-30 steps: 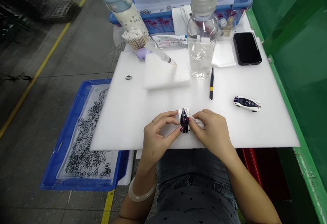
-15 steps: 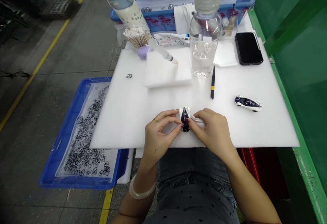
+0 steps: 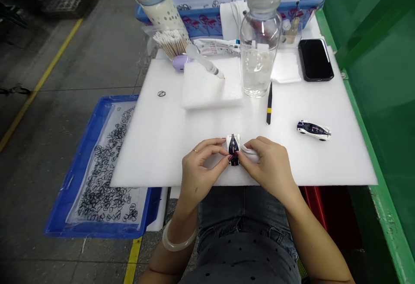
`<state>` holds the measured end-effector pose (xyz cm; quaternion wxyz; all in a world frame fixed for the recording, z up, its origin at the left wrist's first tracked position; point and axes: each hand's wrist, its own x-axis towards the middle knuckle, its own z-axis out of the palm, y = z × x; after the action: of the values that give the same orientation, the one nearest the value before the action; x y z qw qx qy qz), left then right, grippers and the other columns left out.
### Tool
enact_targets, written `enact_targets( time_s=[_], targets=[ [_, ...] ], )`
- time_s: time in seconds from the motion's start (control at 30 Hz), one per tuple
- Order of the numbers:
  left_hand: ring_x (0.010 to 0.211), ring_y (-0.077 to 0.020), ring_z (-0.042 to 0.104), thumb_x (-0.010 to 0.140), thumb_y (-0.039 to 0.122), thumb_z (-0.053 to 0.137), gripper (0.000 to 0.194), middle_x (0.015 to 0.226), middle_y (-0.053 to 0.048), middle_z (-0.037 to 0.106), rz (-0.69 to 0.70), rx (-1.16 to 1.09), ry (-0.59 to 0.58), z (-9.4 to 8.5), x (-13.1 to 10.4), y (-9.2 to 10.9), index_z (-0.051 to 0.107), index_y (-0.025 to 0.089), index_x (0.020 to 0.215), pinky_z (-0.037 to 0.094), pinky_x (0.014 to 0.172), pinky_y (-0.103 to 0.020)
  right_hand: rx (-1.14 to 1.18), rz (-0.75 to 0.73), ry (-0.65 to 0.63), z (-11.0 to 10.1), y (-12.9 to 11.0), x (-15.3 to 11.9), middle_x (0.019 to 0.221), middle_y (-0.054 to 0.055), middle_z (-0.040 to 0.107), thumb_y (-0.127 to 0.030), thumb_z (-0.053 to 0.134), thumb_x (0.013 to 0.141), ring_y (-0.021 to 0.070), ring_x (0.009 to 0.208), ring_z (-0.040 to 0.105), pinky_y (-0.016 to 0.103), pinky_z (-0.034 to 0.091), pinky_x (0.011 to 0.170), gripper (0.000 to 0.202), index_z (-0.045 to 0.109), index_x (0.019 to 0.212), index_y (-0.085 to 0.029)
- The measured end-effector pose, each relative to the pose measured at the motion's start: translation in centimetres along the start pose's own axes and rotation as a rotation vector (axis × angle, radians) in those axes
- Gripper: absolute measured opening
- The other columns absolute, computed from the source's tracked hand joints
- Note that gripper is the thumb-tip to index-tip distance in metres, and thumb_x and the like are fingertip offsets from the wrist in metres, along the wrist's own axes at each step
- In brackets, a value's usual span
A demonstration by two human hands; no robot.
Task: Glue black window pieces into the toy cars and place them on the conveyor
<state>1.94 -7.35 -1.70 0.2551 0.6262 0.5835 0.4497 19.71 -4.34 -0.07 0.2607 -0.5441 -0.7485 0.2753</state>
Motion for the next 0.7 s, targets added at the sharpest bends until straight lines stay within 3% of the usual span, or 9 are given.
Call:
enact_targets(
  time_s=[0.17,0.3,0.43,0.5,0.6,0.7],
  targets=[
    [0.104,-0.0241,0.066,0.076,0.011,0.076,0.023,0.109,-0.006,0.071,0.006,-0.049,-0.05,-0.4,0.0,-0.2,0.063,0.022,0.092,0.06,0.081,-0.04,-0.024,0.013,0.01,0.1,-0.1,0.1,0.071,0.001,0.064,-0.038,0.067,0.085,0.0121,0.058,0.054,0.025,0.033,0.051,0.021,0.066,0.078,-0.019],
    [0.117,-0.0258,0.061,0.075,0.013,0.078,0.039,0.122,-0.007,0.066,0.022,-0.052,-0.124,-1.0,0.4,-0.4,0.059,0.024,0.107,0.058,0.087,-0.04,-0.036,0.021,0.011,0.2,-0.1,0.2,0.071,0.001,0.064,-0.038,0.069,0.083,0.0121,0.057,0.053,0.025,0.033,0.051,0.021,0.066,0.078,-0.018],
    [0.142,-0.0302,0.041,0.077,0.013,0.078,0.074,0.152,-0.009,0.046,0.143,0.046,-0.368,-1.3,1.6,-0.5,0.042,0.031,0.14,0.044,0.111,-0.051,-0.01,-0.007,0.005,0.1,0.1,0.1,0.073,0.001,0.065,-0.035,0.069,0.085,0.0128,0.06,0.055,0.026,0.035,0.053,0.018,0.066,0.08,-0.018],
    [0.142,-0.0311,0.04,0.078,0.018,0.079,0.08,0.152,-0.008,0.046,0.204,0.086,-0.444,-1.1,2.0,-0.7,0.037,0.034,0.144,0.042,0.112,-0.052,0.049,-0.039,0.041,-0.1,0.3,-0.2,0.073,0.001,0.064,-0.031,0.066,0.088,0.0131,0.062,0.056,0.026,0.038,0.056,0.014,0.066,0.082,-0.019],
    [0.125,-0.0312,0.055,0.072,0.031,0.086,0.067,0.132,-0.008,0.059,0.204,0.13,-0.352,-0.4,2.2,-1.0,0.053,0.031,0.131,0.05,0.102,-0.049,0.111,-0.081,0.199,-0.3,0.4,-1.1,0.071,0.001,0.062,-0.024,0.064,0.091,0.0126,0.062,0.055,0.027,0.04,0.056,0.008,0.068,0.085,-0.02],
    [0.11,-0.0292,0.059,0.064,0.04,0.089,0.064,0.116,-0.009,0.061,0.18,0.152,-0.218,-0.1,1.9,-1.3,0.063,0.024,0.121,0.054,0.095,-0.046,0.071,-0.171,0.323,-0.1,0.6,-2.2,0.075,0.002,0.063,-0.017,0.064,0.09,0.0118,0.061,0.055,0.025,0.039,0.05,0.009,0.071,0.094,-0.021]
  ],
)
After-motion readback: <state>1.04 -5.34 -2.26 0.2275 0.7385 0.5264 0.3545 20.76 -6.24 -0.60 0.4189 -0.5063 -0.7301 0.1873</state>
